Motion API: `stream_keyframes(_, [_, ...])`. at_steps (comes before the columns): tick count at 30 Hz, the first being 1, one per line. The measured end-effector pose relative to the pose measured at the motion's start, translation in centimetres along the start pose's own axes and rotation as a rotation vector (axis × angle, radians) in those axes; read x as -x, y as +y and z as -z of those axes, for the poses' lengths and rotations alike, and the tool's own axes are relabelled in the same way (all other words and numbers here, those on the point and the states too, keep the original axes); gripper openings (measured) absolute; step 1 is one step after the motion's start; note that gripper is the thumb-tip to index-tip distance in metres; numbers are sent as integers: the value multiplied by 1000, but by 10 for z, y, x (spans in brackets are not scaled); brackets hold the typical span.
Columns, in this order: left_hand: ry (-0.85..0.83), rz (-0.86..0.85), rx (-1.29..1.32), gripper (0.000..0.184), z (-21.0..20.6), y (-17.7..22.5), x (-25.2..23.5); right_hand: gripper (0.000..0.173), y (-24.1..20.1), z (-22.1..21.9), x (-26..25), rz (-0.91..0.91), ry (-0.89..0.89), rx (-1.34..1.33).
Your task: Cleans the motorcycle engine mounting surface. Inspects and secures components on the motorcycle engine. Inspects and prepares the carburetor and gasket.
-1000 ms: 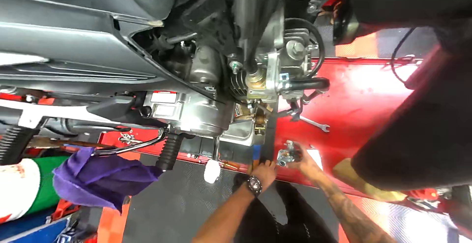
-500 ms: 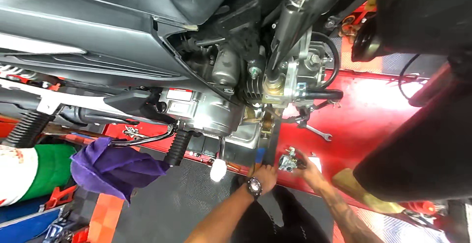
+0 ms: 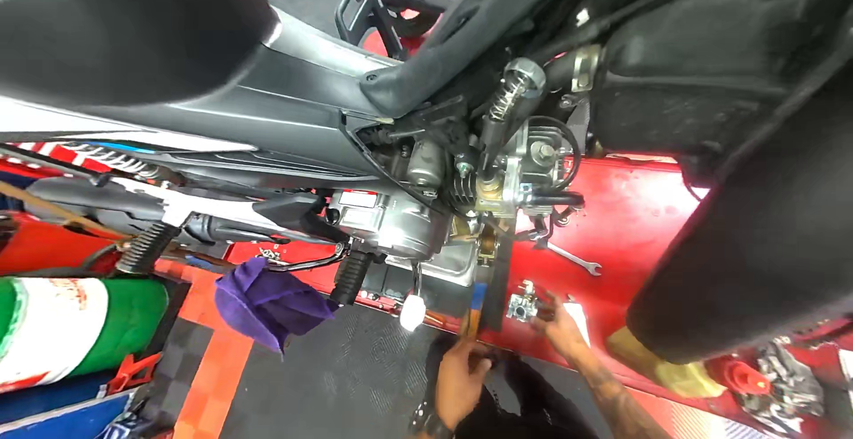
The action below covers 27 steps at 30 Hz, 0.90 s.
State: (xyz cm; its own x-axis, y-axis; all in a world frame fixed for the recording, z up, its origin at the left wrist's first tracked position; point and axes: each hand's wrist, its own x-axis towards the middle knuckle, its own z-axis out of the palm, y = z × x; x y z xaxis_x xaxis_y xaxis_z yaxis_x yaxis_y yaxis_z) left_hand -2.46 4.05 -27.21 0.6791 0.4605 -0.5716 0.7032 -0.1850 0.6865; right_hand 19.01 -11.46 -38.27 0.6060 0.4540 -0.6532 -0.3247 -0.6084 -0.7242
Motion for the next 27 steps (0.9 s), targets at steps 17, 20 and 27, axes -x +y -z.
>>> stream_keyframes(17, [334,-337,1123,23,185,91,117,33,-94,-57,146,211,-26,163])
stream_keyframes(20, [339,-381,1161,21,229,79,129,37,-158,-113,183,374,-417,284])
stream_keyframes(27, [422,-503,1138,25,337,53,132,66,-249,-267,168,395,-212,-98])
